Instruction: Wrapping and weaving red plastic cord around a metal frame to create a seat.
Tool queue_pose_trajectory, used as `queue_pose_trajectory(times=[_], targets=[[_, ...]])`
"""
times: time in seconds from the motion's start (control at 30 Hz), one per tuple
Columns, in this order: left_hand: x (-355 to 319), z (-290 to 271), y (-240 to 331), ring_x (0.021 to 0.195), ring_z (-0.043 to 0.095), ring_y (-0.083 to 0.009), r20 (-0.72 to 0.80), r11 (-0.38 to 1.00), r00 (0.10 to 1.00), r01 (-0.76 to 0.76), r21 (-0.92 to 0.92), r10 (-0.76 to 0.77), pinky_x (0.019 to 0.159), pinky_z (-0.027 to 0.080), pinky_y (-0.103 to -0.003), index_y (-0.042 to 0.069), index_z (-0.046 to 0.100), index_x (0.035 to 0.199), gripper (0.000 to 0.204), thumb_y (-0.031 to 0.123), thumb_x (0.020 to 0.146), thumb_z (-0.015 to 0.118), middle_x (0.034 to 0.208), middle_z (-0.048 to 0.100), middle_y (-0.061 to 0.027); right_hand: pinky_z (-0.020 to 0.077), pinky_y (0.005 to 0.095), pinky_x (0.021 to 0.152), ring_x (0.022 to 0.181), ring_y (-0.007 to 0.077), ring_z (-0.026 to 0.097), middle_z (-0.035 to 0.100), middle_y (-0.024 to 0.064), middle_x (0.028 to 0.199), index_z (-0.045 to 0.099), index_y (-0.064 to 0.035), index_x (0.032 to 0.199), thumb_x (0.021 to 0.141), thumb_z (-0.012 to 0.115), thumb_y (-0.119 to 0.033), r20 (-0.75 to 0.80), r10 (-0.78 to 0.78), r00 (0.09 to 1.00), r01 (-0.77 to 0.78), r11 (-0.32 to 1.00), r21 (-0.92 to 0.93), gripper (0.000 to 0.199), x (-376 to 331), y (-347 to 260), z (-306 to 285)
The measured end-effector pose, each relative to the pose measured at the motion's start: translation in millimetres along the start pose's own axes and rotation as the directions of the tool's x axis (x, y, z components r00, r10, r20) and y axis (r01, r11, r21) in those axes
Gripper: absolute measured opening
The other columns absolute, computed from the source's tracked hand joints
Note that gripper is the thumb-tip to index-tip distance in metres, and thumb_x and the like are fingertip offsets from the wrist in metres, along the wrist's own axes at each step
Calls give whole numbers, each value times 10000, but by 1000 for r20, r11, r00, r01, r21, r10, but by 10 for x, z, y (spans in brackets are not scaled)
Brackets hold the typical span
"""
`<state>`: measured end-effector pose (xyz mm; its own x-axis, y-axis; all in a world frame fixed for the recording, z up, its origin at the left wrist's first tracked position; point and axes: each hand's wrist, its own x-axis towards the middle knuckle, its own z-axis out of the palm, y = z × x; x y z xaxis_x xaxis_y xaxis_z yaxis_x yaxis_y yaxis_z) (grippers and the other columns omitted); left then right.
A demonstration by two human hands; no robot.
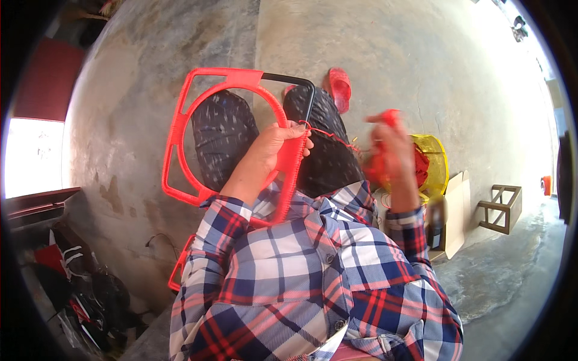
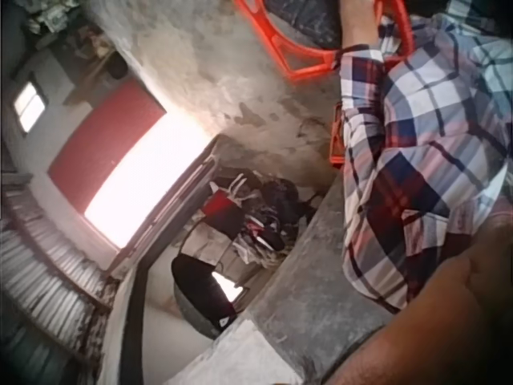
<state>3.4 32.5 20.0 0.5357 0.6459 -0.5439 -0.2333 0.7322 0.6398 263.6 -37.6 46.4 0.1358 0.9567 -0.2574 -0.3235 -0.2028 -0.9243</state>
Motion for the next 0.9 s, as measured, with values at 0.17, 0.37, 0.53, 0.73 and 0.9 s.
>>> queue_pose_trajectory(times=[0.17, 0.37, 0.53, 0.73, 0.9], targets=[[-28, 14, 11, 615, 644, -211, -67, 995, 996, -61, 78, 66, 565, 523, -317, 34, 612, 901, 197, 224, 875, 655, 764, 660, -123, 427, 316, 524, 564, 148, 518, 548, 73, 652, 519, -28, 908, 878, 553, -123, 275, -167, 947, 296, 790, -537, 105, 95, 287, 583], [-7, 87, -55, 637, 643, -231, -32, 998, 998, -47, 46, 48, 596, 535, -355, 52, 604, 903, 136, 162, 834, 645, 729, 642, -118, 407, 245, 573, 692, 51, 464, 503, -42, 745, 531, -79, 874, 841, 584, -88, 351, -104, 931, 218, 927, -304, 63, -140, 290, 503], [-34, -90, -142, 672, 641, -271, 10, 993, 996, -91, -80, 93, 611, 538, -380, 53, 563, 879, 113, 138, 834, 622, 797, 636, -155, 354, 221, 458, 563, 54, 447, 513, -39, 695, 549, -121, 979, 811, 556, -64, -172, 3, 985, -18, 996, -84, 178, 186, -29, -72], [-27, -64, -32, 659, 645, -298, -32, 993, 998, -60, -106, 57, 600, 530, -380, 68, 520, 907, 88, 101, 859, 586, 781, 640, -188, 494, 289, 637, 771, 161, 570, 595, 50, 860, 602, -72, 1052, 804, 570, -121, 457, -90, 885, 182, 970, -160, 255, 74, 61, -53], [-114, -6, 26, 670, 651, -287, 57, 996, 998, -30, -80, 34, 611, 540, -370, 76, 520, 904, 85, 101, 867, 592, 781, 637, -173, 510, 367, 737, 826, 306, 632, 642, 143, 987, 614, -40, 1089, 785, 596, -70, 688, 76, 721, 588, 459, -667, 306, 136, 258, 561]])
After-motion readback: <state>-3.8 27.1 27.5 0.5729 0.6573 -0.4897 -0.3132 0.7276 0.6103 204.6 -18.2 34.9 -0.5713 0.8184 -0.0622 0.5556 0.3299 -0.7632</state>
